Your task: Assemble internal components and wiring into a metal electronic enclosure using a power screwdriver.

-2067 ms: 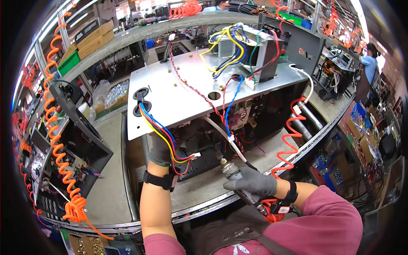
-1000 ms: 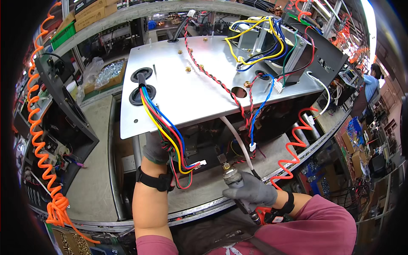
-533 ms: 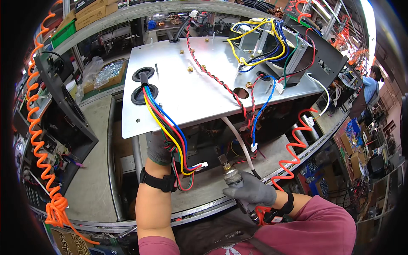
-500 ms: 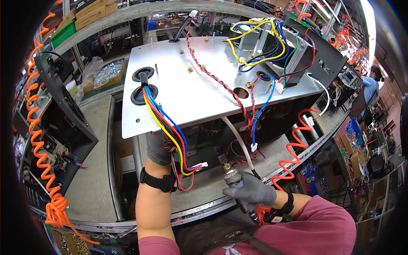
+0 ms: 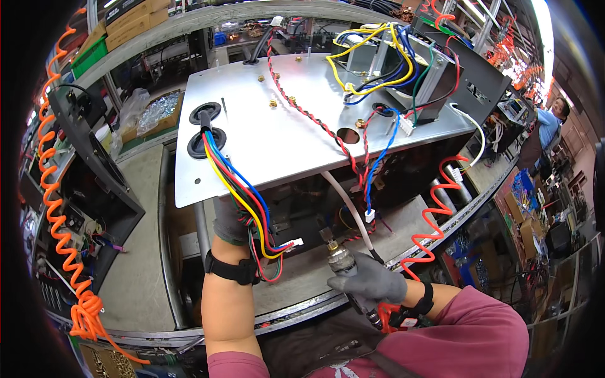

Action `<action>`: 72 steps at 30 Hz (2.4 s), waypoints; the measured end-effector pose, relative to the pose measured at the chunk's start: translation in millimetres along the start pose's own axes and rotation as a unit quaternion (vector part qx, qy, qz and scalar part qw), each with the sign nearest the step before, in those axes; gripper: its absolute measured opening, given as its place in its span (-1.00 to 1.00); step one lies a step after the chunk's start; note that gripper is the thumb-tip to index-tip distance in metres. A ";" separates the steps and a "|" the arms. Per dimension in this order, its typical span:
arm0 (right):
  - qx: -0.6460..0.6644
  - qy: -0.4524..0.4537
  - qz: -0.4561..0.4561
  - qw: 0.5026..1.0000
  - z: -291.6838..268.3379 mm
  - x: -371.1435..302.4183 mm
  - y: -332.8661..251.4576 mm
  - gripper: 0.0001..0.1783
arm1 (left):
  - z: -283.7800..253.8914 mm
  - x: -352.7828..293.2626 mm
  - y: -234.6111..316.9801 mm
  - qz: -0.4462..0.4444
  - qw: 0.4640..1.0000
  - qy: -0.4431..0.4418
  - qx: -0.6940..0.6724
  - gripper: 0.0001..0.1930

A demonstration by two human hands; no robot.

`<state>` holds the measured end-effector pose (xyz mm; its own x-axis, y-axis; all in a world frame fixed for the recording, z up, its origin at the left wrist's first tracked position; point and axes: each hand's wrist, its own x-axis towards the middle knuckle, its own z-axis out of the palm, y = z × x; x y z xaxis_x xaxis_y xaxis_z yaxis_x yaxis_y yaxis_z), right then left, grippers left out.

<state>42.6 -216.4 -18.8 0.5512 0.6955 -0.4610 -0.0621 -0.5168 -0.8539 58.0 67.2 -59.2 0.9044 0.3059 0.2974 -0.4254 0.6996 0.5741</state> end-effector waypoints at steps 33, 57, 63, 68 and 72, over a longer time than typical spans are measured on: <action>-0.636 -0.008 -0.086 0.767 -148.0 -12.7 57.0 -0.42 | 69.3 22.4 39.9 0.051 0.921 0.037 0.385 -0.52; 0.347 0.316 -0.210 0.857 -128.2 -14.0 -100.5 -0.70 | -35.5 -71.0 39.1 -0.050 0.773 0.216 0.595 -0.63; 0.389 0.313 -0.230 0.835 -135.1 -4.0 -93.4 -0.75 | -25.3 -67.6 47.1 -0.060 0.784 0.216 0.579 -0.67; 0.398 0.300 -0.211 0.841 -130.8 -8.7 -95.2 -0.75 | -44.5 -58.6 43.8 -0.038 0.823 0.201 0.531 -0.74; 0.374 0.295 -0.220 0.851 -120.0 -15.3 -98.8 -0.71 | -72.2 -48.8 41.2 -0.013 0.851 0.187 0.490 -0.77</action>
<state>140.1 -235.9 101.6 0.9661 0.2543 -0.0434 -0.1325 0.3446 -0.9293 -1.3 127.8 -105.1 0.7838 0.6101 0.1161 -0.0615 -0.1097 0.9921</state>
